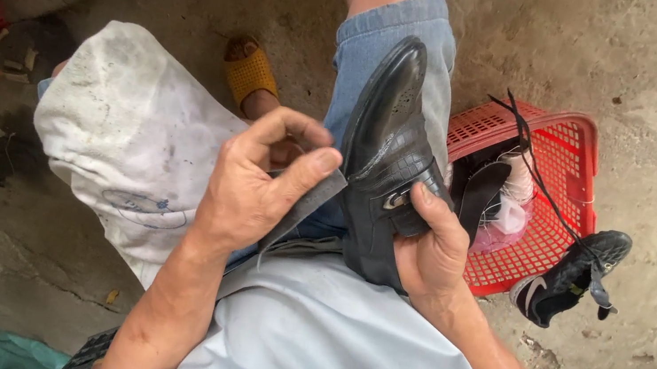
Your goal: A person repairs a shoe by applying glue to the components, cutting a piece of material with scissors, and assembling the parts.
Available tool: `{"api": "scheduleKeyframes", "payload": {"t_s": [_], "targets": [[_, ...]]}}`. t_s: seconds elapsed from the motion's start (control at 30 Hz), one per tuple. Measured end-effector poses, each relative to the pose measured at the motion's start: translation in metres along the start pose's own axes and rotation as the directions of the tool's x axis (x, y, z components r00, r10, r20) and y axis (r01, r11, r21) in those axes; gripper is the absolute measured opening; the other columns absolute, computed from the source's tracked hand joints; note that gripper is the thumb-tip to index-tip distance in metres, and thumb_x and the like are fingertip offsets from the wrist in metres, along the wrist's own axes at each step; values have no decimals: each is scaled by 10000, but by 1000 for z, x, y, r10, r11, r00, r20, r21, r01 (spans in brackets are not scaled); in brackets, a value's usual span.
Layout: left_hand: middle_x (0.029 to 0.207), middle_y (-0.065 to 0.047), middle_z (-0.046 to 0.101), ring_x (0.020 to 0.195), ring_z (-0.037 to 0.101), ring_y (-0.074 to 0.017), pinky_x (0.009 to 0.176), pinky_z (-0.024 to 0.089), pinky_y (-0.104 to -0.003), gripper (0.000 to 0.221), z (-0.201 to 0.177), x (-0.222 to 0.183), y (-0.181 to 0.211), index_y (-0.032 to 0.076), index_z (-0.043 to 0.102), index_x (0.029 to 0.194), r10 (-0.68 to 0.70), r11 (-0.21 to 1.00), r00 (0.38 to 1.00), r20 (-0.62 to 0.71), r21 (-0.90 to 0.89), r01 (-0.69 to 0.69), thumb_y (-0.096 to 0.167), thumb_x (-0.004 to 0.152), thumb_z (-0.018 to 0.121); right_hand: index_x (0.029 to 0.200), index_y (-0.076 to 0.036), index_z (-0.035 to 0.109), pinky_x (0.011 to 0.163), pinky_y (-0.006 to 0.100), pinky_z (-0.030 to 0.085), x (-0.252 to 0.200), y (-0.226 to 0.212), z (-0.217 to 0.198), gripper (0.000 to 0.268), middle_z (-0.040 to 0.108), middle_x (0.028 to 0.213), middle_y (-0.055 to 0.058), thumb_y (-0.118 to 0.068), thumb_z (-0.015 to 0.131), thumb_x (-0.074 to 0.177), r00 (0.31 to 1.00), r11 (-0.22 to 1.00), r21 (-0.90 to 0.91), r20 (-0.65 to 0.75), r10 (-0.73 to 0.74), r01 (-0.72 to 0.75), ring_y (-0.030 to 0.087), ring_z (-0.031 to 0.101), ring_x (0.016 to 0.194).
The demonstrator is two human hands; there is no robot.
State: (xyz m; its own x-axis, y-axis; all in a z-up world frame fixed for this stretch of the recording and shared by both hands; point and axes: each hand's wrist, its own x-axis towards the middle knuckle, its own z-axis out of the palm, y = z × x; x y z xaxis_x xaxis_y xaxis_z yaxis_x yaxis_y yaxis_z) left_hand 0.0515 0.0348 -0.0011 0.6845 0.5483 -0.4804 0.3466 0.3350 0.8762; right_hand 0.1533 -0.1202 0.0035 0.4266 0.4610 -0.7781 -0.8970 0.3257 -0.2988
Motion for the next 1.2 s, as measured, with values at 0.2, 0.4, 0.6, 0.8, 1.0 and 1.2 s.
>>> {"api": "scheduleKeyframes", "payload": {"t_s": [0.2,0.4,0.6,0.8,1.0,1.2], "targets": [[950,-95,702,717,682,-99,674,612,-275,223,6,5,-7,44,656,948,-62,997,998,35,-49,63,189,903,820,1023,65,727,1002,517,569,0,1,2,184,756,936,257,-39,582,977,999,1000,-22,-27,-22,21,347,755,951],[964,-95,688,727,686,-87,666,609,-244,280,5,4,-9,34,610,957,-108,991,993,42,-74,110,148,869,850,1006,56,726,972,523,582,0,-4,15,170,753,903,235,-46,595,967,999,997,-70,-26,-38,36,330,753,905],[931,-123,689,714,698,-113,603,607,-236,304,8,5,-9,23,607,968,-123,990,992,21,-67,124,151,855,858,1022,43,728,962,507,588,1,-1,7,171,759,920,234,-56,599,970,999,997,-81,-50,-21,17,327,755,916],[1237,-140,696,1034,763,-223,651,545,-230,331,19,-8,9,67,595,1215,91,990,992,-93,120,-80,200,959,758,1079,29,740,1000,491,579,1,1,7,216,770,978,212,-105,594,992,999,997,-78,-44,-24,20,307,750,992],[1406,-252,616,1261,661,-342,1021,585,-411,310,26,-16,-4,45,731,1228,396,905,917,-35,182,-384,44,922,784,1127,28,748,1002,440,593,1,1,5,245,776,997,185,-108,565,1038,995,998,-24,76,-63,65,270,750,1019],[1373,-286,636,1162,714,-379,935,636,-425,263,31,-16,-6,63,765,1180,523,817,851,-49,314,-484,3,924,768,1128,30,761,993,440,592,0,2,4,241,783,1036,188,-79,572,1024,997,998,-25,44,-56,57,276,753,1009]]}}
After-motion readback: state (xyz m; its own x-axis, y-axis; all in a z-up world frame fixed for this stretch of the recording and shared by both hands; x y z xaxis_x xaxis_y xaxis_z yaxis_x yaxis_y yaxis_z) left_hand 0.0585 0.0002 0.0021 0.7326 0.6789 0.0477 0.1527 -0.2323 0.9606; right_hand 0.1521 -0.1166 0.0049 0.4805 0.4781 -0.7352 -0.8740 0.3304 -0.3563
